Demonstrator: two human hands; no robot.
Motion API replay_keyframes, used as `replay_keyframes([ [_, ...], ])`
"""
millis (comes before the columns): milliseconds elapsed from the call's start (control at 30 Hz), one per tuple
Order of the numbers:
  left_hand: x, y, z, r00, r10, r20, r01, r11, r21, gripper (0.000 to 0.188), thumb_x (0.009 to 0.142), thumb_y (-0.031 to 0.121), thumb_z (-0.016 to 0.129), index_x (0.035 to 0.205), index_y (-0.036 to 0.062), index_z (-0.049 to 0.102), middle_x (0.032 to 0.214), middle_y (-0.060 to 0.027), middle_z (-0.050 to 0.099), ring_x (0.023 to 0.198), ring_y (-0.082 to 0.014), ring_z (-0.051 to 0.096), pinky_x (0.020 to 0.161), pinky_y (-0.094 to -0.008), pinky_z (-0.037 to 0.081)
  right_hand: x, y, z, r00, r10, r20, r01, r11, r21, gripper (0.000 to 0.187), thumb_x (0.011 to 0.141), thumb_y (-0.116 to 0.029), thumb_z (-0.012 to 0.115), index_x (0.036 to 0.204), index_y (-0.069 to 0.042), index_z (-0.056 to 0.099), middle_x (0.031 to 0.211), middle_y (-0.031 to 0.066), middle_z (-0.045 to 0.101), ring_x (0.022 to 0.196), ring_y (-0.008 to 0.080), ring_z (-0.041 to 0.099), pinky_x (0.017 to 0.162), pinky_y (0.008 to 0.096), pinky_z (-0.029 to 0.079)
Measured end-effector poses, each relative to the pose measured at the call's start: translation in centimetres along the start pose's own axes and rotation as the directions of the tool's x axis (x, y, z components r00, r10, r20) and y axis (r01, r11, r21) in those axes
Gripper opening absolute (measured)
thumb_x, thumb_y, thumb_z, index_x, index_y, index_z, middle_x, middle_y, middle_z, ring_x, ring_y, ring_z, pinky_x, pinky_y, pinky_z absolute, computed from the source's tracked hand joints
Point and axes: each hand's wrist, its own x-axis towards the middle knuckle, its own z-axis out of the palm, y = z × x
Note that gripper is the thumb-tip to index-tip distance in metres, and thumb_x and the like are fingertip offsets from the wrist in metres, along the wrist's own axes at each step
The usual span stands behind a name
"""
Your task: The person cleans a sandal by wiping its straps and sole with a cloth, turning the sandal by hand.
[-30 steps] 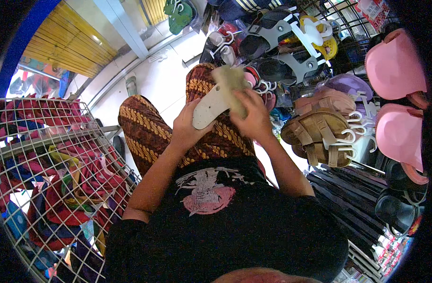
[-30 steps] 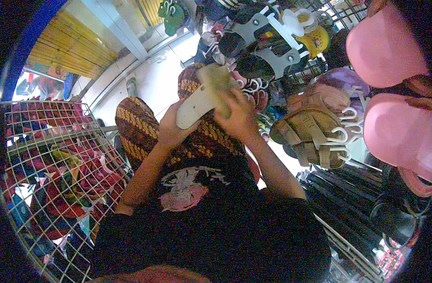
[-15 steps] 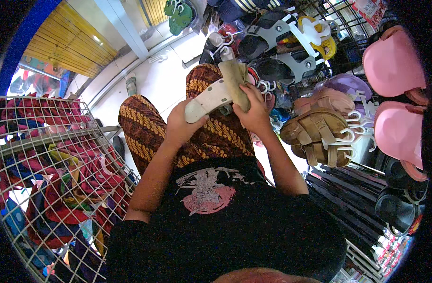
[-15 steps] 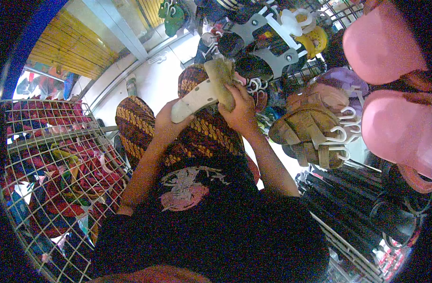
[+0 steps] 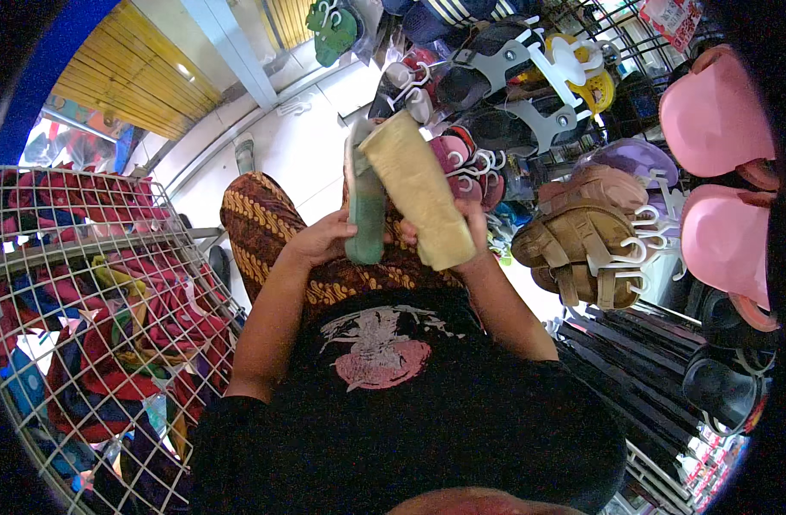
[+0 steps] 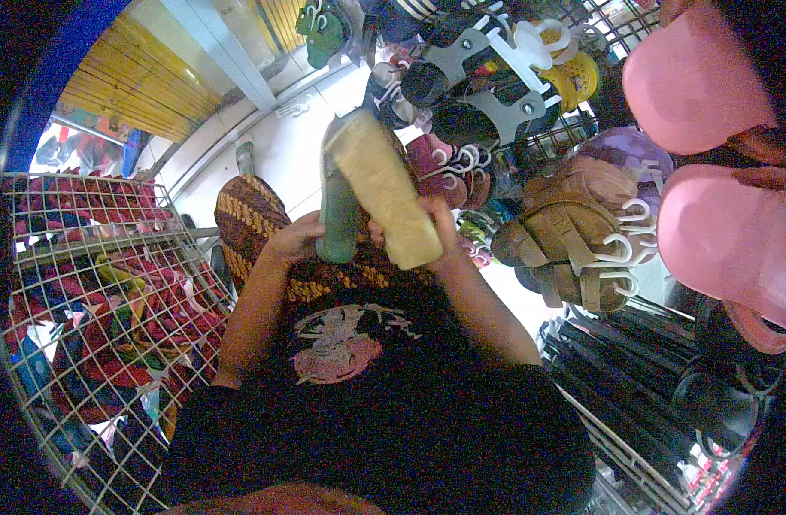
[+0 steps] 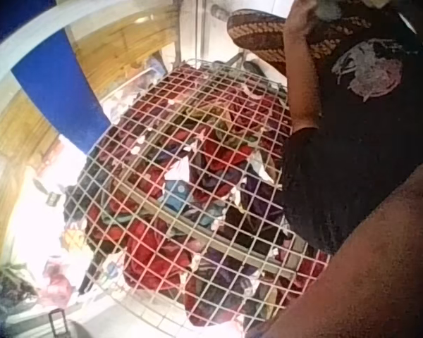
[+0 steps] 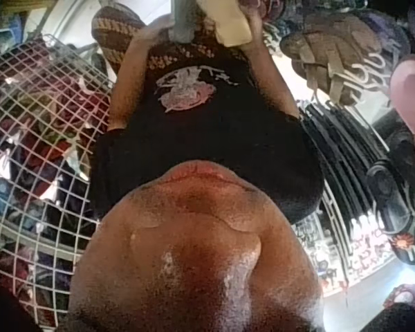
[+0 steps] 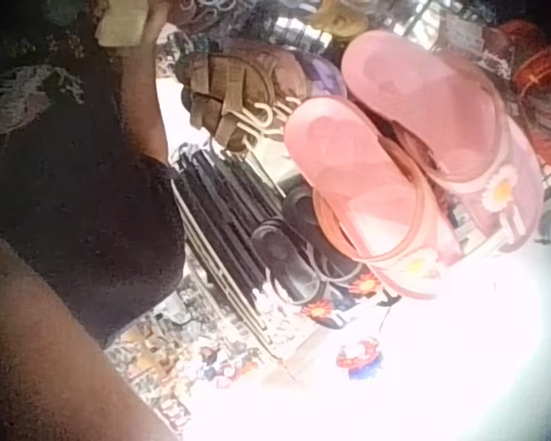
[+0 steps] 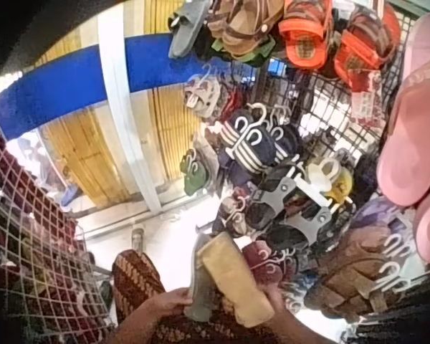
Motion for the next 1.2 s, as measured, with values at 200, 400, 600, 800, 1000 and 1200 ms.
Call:
replay_keyframes([
  [200,-0.6,-0.2,-0.5,0.984,0.156,-0.081,-0.173,0.945,-0.277,0.079,0.075,0.016,0.084,0.141,0.0017,0.045,0.133,-0.0124,0.059,0.122,-0.0285,0.059,0.107,-0.046,0.046,-0.2,-0.5,1.7,0.961,-0.104,0.255,0.273,0.47,-0.839,0.072,0.077,-0.032,0.072,0.139,-0.002,0.051,0.13,0.0171,0.056,0.118,0.0324,0.054,0.099,0.0421,0.044],
  [400,-1.2,-1.4,-1.2,0.975,0.168,-0.144,-0.176,0.983,-0.05,0.078,0.073,0.007,0.084,0.142,0.0029,0.047,0.136,-0.0107,0.058,0.125,-0.0276,0.057,0.108,-0.0437,0.044,0.1,-1.2,5.9,0.949,-0.216,0.227,0.197,-0.153,-0.968,0.068,0.071,-0.015,0.078,0.137,-0.016,0.06,0.143,0.0135,0.051,0.134,0.0309,0.049,0.113,0.0416,0.037],
  [600,-1.2,-1.8,-2.3,0.955,0.222,-0.194,-0.236,0.971,-0.047,0.091,0.069,0.034,0.091,0.142,0.0015,0.046,0.142,-0.0089,0.055,0.129,-0.0274,0.054,0.108,-0.0411,0.045,-0.1,-1.2,6.5,0.973,-0.077,0.219,0.205,-0.165,-0.965,0.066,0.07,-0.015,0.078,0.134,-0.015,0.062,0.142,0.0139,0.051,0.132,0.0331,0.051,0.112,0.0425,0.04],
  [800,-0.5,-2.4,-2.0,0.942,0.283,-0.181,-0.277,0.959,0.058,0.092,0.069,0.03,0.092,0.144,0.0034,0.045,0.137,-0.008,0.057,0.126,-0.0247,0.054,0.107,-0.0395,0.043,-0.4,-0.3,5.5,0.964,-0.106,0.244,0.207,-0.277,-0.938,0.066,0.07,-0.016,0.077,0.134,-0.017,0.062,0.143,0.0141,0.05,0.131,0.0342,0.052,0.11,0.0439,0.042],
  [1000,-0.8,-1.3,-1.2,0.953,0.194,-0.231,-0.167,0.977,0.131,0.092,0.072,0.034,0.089,0.146,0.0031,0.043,0.138,-0.0084,0.055,0.128,-0.0243,0.051,0.109,-0.0389,0.04,-0.2,0.9,5.4,0.959,-0.224,0.173,0.09,-0.336,-0.937,0.069,0.073,-0.021,0.077,0.139,-0.018,0.057,0.144,0.0151,0.047,0.128,0.0364,0.052,0.108,0.0447,0.044],
  [1200,-0.9,0.4,0.6,0.97,0.137,-0.201,-0.044,0.911,0.41,0.086,0.077,0.028,0.085,0.147,0.0021,0.041,0.14,-0.0104,0.053,0.132,-0.0254,0.047,0.112,-0.0396,0.037,-0.4,2.6,5.7,0.946,-0.284,0.155,0.072,-0.283,-0.956,0.073,0.078,-0.03,0.077,0.146,-0.022,0.051,0.14,0.0158,0.047,0.126,0.037,0.054,0.106,0.0447,0.045],
])
